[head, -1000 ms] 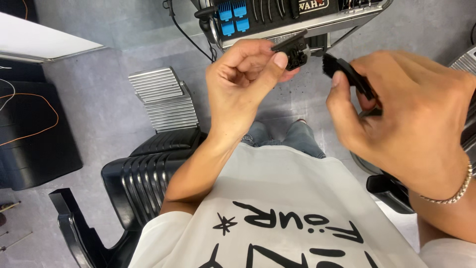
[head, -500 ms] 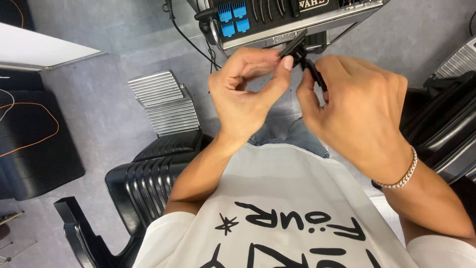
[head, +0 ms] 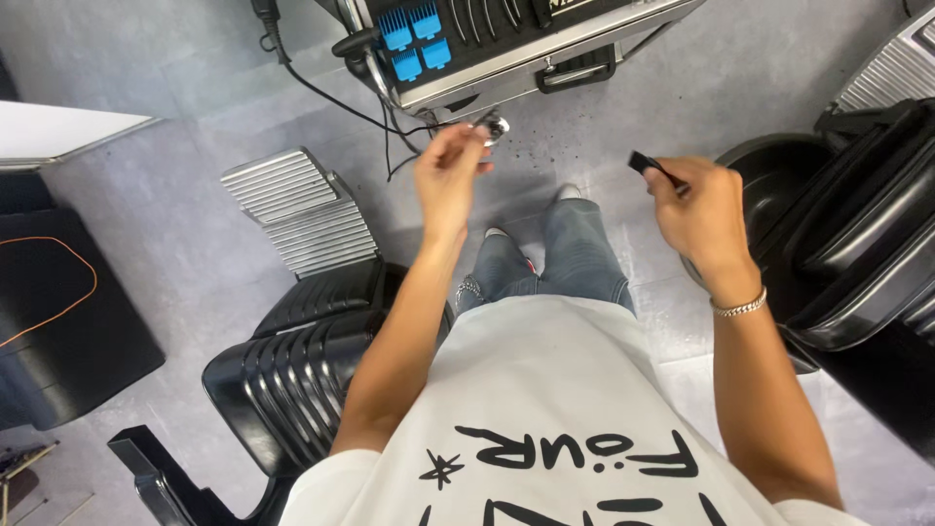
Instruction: The person cleans a Wahl Magic Clip hair clipper with a red brush, then uses a small screwdriver to remove the blade from a Kemei trimmer. They brush the detached blade and reattach it to the trimmer body.
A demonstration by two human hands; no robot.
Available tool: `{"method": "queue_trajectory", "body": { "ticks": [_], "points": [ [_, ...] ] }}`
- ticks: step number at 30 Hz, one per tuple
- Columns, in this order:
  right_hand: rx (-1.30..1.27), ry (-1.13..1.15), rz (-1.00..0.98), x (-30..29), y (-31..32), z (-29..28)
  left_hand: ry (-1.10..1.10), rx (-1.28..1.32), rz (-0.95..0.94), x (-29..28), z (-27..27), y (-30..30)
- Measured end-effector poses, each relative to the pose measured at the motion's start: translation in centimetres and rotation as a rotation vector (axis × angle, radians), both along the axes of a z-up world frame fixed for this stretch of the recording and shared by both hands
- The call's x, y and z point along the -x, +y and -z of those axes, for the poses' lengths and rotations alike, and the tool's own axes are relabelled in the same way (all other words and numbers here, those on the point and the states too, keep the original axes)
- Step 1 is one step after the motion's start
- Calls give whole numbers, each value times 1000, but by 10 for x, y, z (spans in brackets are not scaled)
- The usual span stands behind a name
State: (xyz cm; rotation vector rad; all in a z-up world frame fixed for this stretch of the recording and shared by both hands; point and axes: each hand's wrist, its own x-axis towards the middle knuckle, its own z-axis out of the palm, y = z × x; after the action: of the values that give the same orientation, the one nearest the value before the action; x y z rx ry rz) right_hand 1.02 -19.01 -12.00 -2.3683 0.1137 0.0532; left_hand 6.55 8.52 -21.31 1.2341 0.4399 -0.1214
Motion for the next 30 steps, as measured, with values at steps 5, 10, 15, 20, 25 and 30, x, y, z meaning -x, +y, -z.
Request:
{"method": "queue_trajectory", "body": {
  "ticks": [5,10,15,20,25,30],
  "points": [
    [-74,198,230,-10,-40,42,93,-71,135,-68,104,-68],
    [-112,228,219,-47,-73,56,199,-208,208,-165,181,-142],
    [-116,283,133,-80,-105,68,269,-419,242,-217,238,-184],
    [-147,310,85,-106,-128,77,329,-628,182,-224,247,-193],
    [-167,280,41,-120,-137,83,252,-854,158,-221,212,-186],
    [-149,330,23,-120,-137,87,301,-896,66,-221,171,-158]
  ]
}}
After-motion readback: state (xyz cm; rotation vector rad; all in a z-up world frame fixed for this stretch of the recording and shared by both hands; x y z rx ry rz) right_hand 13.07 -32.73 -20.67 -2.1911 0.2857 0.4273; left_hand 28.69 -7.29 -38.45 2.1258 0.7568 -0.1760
